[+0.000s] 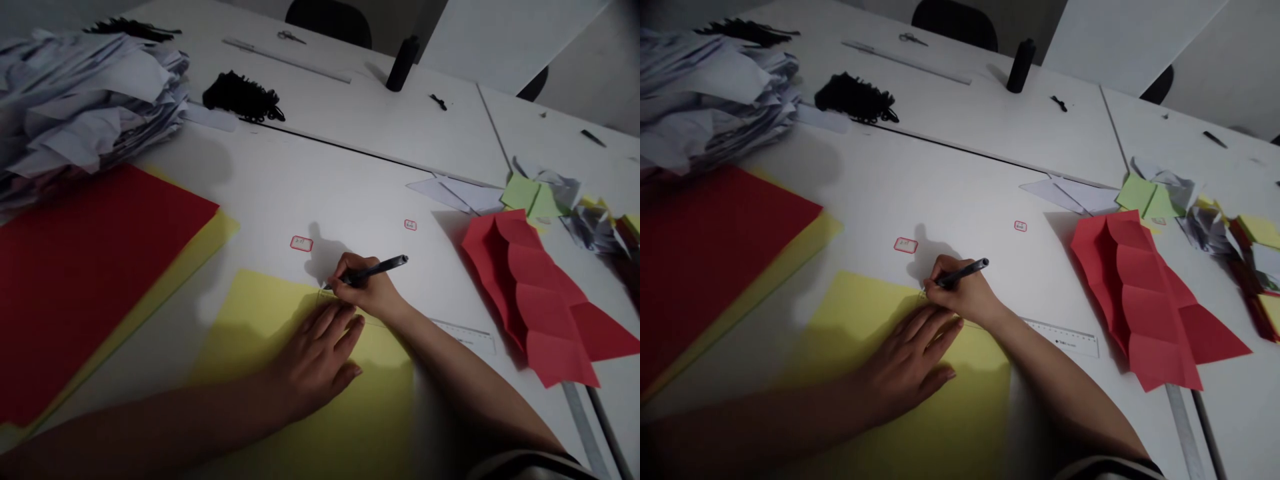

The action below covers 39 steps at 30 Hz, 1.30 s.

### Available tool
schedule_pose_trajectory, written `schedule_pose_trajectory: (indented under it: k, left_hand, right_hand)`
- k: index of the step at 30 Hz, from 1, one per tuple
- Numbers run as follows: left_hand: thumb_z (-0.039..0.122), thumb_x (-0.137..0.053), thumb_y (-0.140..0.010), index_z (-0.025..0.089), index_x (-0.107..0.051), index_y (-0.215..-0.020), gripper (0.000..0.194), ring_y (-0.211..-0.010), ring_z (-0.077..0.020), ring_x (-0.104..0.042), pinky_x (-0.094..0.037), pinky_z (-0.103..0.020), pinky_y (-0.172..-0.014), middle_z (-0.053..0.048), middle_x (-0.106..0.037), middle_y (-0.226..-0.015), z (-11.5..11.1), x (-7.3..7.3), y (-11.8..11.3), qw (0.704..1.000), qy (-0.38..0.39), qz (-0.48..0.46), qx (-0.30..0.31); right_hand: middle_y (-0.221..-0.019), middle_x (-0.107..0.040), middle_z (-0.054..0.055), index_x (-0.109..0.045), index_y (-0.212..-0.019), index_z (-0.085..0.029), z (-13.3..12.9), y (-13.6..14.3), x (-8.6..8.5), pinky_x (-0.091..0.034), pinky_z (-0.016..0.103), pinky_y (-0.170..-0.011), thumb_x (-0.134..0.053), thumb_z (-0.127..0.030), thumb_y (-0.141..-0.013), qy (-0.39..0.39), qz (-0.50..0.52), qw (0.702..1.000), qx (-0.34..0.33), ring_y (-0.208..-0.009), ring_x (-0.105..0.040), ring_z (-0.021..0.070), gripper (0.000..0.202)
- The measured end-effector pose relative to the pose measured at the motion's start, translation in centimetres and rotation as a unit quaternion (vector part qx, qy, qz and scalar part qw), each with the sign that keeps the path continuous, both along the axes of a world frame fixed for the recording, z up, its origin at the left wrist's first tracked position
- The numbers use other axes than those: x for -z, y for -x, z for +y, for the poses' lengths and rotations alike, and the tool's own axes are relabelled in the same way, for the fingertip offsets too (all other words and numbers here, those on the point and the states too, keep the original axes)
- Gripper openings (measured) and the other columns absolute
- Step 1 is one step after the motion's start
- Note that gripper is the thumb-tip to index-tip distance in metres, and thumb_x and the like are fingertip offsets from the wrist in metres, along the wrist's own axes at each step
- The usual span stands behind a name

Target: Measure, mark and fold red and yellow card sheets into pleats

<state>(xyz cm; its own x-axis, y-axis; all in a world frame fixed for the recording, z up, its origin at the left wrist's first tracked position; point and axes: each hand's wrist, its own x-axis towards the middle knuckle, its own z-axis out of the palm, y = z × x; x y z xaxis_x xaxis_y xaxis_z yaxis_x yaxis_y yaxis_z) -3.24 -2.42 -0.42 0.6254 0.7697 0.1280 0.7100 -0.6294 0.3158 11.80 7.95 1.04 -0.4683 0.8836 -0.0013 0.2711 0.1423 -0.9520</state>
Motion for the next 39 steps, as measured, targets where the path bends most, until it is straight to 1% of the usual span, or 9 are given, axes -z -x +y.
schedule_pose_trajectory:
  k: [11, 19, 24, 28, 31, 33, 35, 37, 39]
  left_hand:
    - [0.049, -0.042, -0.094, 0.016, -0.047, -0.133, 0.052, -0.129, -0.0287, -0.037, -0.037, -0.043, -0.103, -0.012, -0.044, -0.140, 0.2, -0.3, -0.2, 1.000, 0.013, -0.006, -0.001]
    - [0.047, -0.045, -0.093, 0.016, -0.046, -0.134, 0.052, -0.130, -0.0281, -0.036, -0.035, -0.042, -0.107, -0.011, -0.042, -0.142, 0.2, -0.3, -0.2, 1.000, 0.013, -0.003, 0.002]
    - [0.047, -0.046, -0.092, 0.015, -0.046, -0.134, 0.053, -0.131, -0.0291, -0.035, -0.035, -0.043, -0.106, -0.012, -0.042, -0.142, 0.2, -0.3, -0.2, 1.000, 0.015, -0.002, 0.002]
    - [0.050, -0.044, -0.093, 0.016, -0.045, -0.135, 0.054, -0.131, -0.0289, -0.036, -0.035, -0.044, -0.107, -0.011, -0.043, -0.142, 0.2, -0.2, -0.1, 1.000, 0.024, -0.006, 0.003]
    - [0.049, -0.045, -0.093, 0.016, -0.044, -0.136, 0.054, -0.131, -0.0285, -0.036, -0.033, -0.044, -0.109, -0.011, -0.043, -0.142, 0.2, -0.2, 0.0, 0.999, 0.036, -0.007, 0.010]
    - [0.048, -0.046, -0.093, 0.016, -0.043, -0.136, 0.054, -0.132, -0.0282, -0.036, -0.032, -0.045, -0.110, -0.011, -0.042, -0.143, 0.2, -0.3, 0.0, 0.999, 0.043, -0.002, 0.014]
    - [0.045, -0.046, -0.093, 0.016, -0.043, -0.137, 0.052, -0.133, -0.0279, -0.035, -0.032, -0.045, -0.110, -0.012, -0.041, -0.144, 0.2, -0.4, 0.0, 0.999, 0.043, 0.003, 0.015]
    - [0.042, -0.047, -0.093, 0.015, -0.042, -0.137, 0.051, -0.133, -0.0287, -0.034, -0.033, -0.046, -0.110, -0.013, -0.040, -0.145, 0.2, -0.4, 0.0, 0.999, 0.035, 0.008, 0.015]
    - [0.039, -0.050, -0.092, 0.014, -0.043, -0.136, 0.052, -0.133, -0.0305, -0.034, -0.035, -0.047, -0.108, -0.014, -0.040, -0.144, 0.1, -0.4, 0.0, 1.000, 0.019, 0.009, 0.012]
  right_hand:
    - [-0.058, -0.054, -0.006, -0.053, -0.069, -0.018, -0.1, 0.1, -0.1, -0.035, 0.019, -0.048, -0.063, -0.021, -0.077, -0.026, -0.015, 1.000, -0.006, -0.050, -0.043, 0.0062, 0.013]
    - [-0.058, -0.053, -0.006, -0.053, -0.069, -0.018, -0.1, 0.0, -0.3, -0.035, 0.020, -0.048, -0.062, -0.019, -0.077, -0.023, -0.011, 1.000, -0.005, -0.050, -0.043, 0.0063, 0.013]
    - [-0.059, -0.055, -0.005, -0.054, -0.069, -0.018, -0.2, 0.1, 0.1, -0.035, 0.021, -0.049, -0.064, -0.020, -0.077, -0.016, -0.005, 1.000, -0.008, -0.051, -0.044, 0.0067, 0.013]
    - [-0.056, -0.057, -0.005, -0.054, -0.069, -0.019, 0.2, -0.2, -0.4, -0.037, 0.020, -0.049, -0.067, -0.024, -0.078, 0.044, 0.076, 0.995, 0.040, -0.050, -0.047, 0.0071, 0.016]
    - [-0.062, -0.064, -0.003, -0.058, -0.080, -0.020, 0.8, -1.5, -2.5, -0.043, 0.021, -0.052, -0.066, -0.035, -0.083, 0.064, 0.183, 0.976, 0.095, -0.052, -0.053, 0.0085, 0.018]
    - [-0.072, -0.069, -0.001, -0.059, -0.092, -0.023, 0.8, -2.8, -4.2, -0.047, 0.023, -0.053, -0.060, -0.045, -0.087, 0.017, 0.218, 0.968, 0.124, -0.056, -0.058, 0.0102, 0.023]
    - [-0.079, -0.072, 0.002, -0.061, -0.099, -0.023, -0.1, -4.4, -5.4, -0.051, 0.027, -0.056, -0.053, -0.048, -0.091, -0.058, 0.181, 0.971, 0.145, -0.058, -0.062, 0.0122, 0.027]
    - [-0.085, -0.073, 0.004, -0.064, -0.100, -0.024, -1.8, -6.0, -5.5, -0.055, 0.030, -0.063, -0.053, -0.040, -0.093, -0.123, 0.071, 0.980, 0.139, -0.065, -0.066, 0.0142, 0.021]
    - [-0.096, -0.073, 0.005, -0.067, -0.100, -0.025, -3.9, -7.6, -4.4, -0.057, 0.034, -0.077, -0.055, -0.029, -0.093, -0.188, -0.050, 0.979, 0.058, -0.084, -0.069, 0.0179, 0.015]
